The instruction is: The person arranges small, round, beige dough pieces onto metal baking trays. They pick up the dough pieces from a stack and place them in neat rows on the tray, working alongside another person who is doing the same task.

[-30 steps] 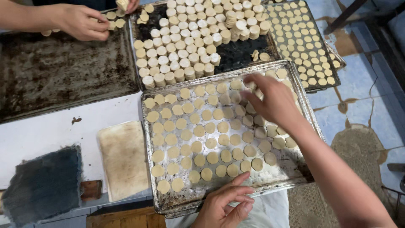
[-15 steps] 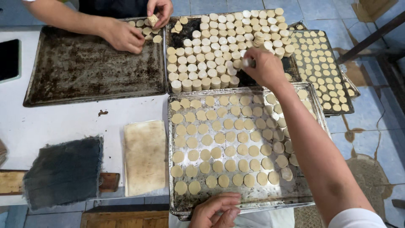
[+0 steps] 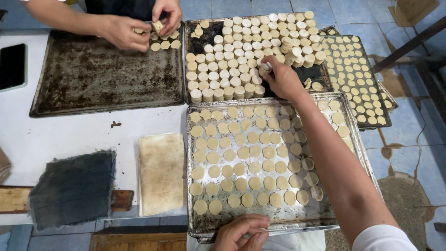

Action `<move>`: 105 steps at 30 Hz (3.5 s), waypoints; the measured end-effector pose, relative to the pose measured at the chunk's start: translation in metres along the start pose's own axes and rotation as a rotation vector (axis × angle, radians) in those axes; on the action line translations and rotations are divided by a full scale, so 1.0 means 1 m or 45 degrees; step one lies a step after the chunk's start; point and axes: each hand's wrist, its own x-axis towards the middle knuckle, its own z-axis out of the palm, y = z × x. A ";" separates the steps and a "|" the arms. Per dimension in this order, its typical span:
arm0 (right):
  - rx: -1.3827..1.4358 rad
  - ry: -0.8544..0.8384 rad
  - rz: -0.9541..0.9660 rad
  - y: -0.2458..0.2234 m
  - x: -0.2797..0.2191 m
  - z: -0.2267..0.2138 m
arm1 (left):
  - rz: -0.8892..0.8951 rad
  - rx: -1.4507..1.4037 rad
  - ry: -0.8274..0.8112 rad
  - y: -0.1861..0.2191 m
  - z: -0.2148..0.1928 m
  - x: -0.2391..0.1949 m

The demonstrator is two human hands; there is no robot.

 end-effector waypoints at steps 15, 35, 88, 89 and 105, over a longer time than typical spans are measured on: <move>0.115 -0.273 -0.132 -0.090 -0.075 -0.086 | 0.451 0.300 0.356 0.032 0.006 -0.012; 0.699 -0.458 0.046 -0.249 -0.284 -0.010 | 0.174 -0.381 0.513 0.002 -0.030 -0.070; -0.003 -0.307 0.324 -0.225 -0.307 -0.033 | 0.167 -0.274 0.195 0.011 -0.008 -0.073; 0.033 -0.316 0.295 -0.225 -0.309 -0.036 | 0.247 -0.279 0.193 0.011 -0.007 -0.071; 0.065 -0.309 0.564 -0.208 -0.320 -0.041 | 0.218 -0.280 0.158 0.004 0.012 -0.048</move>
